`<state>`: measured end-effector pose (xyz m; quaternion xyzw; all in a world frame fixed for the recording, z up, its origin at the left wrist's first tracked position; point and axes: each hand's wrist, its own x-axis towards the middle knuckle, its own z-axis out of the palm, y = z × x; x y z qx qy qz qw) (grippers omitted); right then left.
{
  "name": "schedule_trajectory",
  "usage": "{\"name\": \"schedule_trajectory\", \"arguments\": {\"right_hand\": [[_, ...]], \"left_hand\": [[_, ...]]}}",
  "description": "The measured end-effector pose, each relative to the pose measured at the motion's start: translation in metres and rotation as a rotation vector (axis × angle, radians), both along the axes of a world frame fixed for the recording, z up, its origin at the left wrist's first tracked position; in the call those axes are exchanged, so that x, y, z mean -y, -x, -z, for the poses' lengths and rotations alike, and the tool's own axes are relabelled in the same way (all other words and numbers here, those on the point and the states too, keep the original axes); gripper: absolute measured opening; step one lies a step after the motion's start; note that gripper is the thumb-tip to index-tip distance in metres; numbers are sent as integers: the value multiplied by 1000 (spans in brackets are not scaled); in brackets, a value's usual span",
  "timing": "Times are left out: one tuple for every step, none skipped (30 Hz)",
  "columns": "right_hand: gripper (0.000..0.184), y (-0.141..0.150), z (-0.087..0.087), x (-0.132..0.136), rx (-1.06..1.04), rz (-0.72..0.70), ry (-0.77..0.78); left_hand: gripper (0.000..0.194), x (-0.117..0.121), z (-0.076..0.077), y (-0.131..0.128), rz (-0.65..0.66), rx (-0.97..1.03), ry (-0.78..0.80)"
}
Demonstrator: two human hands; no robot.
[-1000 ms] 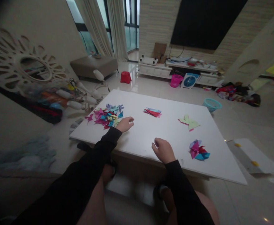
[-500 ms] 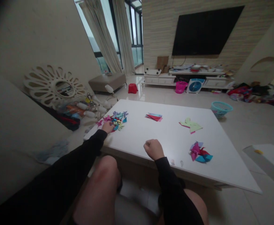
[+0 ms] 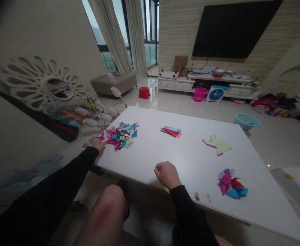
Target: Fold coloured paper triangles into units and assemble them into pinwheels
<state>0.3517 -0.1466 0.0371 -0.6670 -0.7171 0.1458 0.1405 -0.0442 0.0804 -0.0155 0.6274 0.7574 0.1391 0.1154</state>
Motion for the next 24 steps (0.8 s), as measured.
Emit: {"name": "schedule_trajectory", "arguments": {"right_hand": [[35, 1, 1, -2, 17, -8, 2], [34, 2, 1, -4, 32, -17, 2], [33, 3, 0, -4, 45, -25, -2], [33, 4, -1, -4, 53, -30, -6], [32, 5, -3, -2, 55, -33, -11], [33, 6, -4, 0, 54, -33, -17], [33, 6, -6, 3, 49, -28, -24], [34, 5, -7, 6, 43, -21, -32], [34, 3, -8, 9, 33, -13, -42], [34, 1, -9, 13, 17, -6, -59], [34, -3, -9, 16, -11, 0, -87], [34, -8, -11, 19, -56, 10, -123], [32, -14, -12, 21, -119, 23, -166], [31, -19, -15, 24, -199, 40, -210], [28, -25, -18, 25, -295, 66, -248], [26, -31, -22, 27, -403, 102, -278], [24, -37, -26, 29, -512, 146, -301], [25, -42, -31, 31, -613, 190, -320], [26, -47, -35, 33, -699, 231, -338], [28, -51, -38, 36, -764, 264, -359], [29, -55, -41, 39, -805, 285, -381], [30, -58, -43, 42, -822, 298, -401], [30, -60, -45, 45, -825, 306, -418], [30, -62, -46, 48, -821, 312, -432]], "left_hand": [[33, 0, -1, 1, -20, 5, -6], [34, 0, -4, 1, -40, 5, -20], [34, 2, -9, 0, -54, 7, -43], [36, 4, -16, -2, -57, 12, -73], [37, 7, -24, -6, -51, 18, -106], [38, 12, -33, -12, -37, 25, -137], [37, 17, -43, -21, -14, 40, -173], [35, 24, -53, -34, 19, 61, -209], [32, 33, -63, -49, 58, 86, -250], [28, 44, -73, -68, 116, 169, -341], [24, 58, -81, -90, 174, 260, -420], [19, 73, -89, -114, 232, 355, -467], [17, 89, -94, -139, 287, 459, -490], [14, 106, -98, -165, 336, 564, -492], [11, 124, -101, -191, 394, 666, -471], [8, 141, -101, -215, 446, 758, -450], [5, 156, -101, -237, 486, 843, -434], [6, 170, -99, -256, 508, 938, -427], [9, 181, -96, -271, 533, 1030, -413], [12, 188, -93, -283, 559, 1099, -392], [14, 193, -90, -292, 587, 1145, -369], [15, 195, -86, -298, 615, 1167, -348], [14, 195, -83, -301, 638, 1168, -333], [13, 193, -81, -303, 652, 1157, -324]]}}
